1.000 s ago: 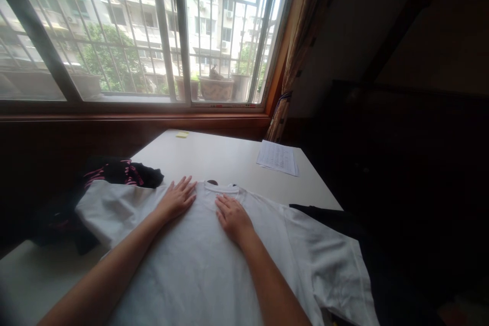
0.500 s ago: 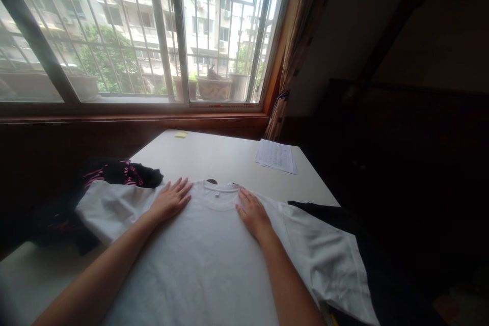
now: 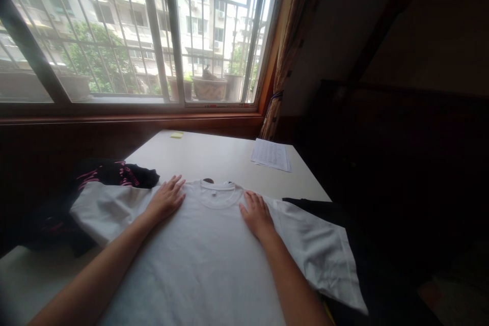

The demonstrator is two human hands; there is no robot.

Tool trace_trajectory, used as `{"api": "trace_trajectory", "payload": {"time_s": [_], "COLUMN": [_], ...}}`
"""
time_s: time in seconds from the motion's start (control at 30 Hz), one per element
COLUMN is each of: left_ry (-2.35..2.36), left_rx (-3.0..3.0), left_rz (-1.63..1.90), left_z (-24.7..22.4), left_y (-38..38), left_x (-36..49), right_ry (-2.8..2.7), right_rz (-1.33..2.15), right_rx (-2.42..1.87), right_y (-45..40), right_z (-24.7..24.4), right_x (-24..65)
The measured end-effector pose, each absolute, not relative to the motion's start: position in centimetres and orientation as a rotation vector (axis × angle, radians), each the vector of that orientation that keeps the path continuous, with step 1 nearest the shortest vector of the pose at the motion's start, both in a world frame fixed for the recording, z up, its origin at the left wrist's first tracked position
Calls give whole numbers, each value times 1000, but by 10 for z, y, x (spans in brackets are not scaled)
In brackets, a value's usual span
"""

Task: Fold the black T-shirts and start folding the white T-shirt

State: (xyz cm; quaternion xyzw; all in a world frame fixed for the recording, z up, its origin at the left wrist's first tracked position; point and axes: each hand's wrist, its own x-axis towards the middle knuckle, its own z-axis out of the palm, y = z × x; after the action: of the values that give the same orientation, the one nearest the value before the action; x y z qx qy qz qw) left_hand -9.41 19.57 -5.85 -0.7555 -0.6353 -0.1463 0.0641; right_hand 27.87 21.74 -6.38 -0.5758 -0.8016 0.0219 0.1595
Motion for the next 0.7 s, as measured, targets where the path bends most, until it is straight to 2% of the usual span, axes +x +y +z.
{"api": "trace_trajectory", "payload": {"time_s": [0.3,0.7], "left_ry": [-1630,-1765], "left_rx": [-2560,-2499], "left_rz": [-510,-425], "left_z": [-46,-55], "left_y": [189,190], "left_x": [-89,-91], "right_ry": [-2479,-2259], "right_rz": [71,100], "right_rx": [-1375,-1532], "right_y": [223,221], "right_z": [-64,-61], "right_x": [262,263]}}
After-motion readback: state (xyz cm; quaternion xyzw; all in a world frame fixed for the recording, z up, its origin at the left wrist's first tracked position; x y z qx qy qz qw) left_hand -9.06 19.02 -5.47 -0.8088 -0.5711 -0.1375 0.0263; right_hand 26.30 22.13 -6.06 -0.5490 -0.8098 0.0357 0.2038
